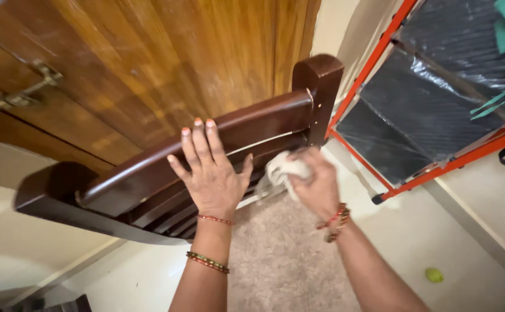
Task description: The person wipes the wooden backrest and the fabric seat of a dining chair using a white cloth. The person cleans the chair thoroughly, moving from the backrest to the seat.
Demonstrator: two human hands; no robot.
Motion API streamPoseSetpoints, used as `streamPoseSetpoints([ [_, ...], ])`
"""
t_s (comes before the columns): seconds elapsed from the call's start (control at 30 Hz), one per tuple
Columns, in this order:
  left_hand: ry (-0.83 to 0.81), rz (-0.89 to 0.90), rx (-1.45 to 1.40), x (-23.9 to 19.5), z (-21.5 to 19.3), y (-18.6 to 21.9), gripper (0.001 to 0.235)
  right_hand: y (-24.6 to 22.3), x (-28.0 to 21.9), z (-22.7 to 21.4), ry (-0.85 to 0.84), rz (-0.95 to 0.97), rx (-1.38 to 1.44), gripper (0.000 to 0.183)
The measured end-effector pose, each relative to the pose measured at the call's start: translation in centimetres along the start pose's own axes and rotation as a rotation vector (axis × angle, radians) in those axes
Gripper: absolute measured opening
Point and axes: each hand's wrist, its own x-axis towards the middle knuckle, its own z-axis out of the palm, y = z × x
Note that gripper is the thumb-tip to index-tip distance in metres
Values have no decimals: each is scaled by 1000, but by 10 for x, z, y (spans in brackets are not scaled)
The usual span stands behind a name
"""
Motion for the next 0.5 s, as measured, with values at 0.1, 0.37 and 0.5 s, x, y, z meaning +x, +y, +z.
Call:
streamPoseSetpoints([
  [0.1,-72,-18,7,1,-5,2,108,-29,36,-41,296,-409,-121,34],
  [0.37,-265,-10,12,10,-31,5,117,-67,96,-39,351,-523,-286,52],
  [0.5,-306,18,31,15,-45,7,120,-64,76,-49,283,-494,-420,57],
])
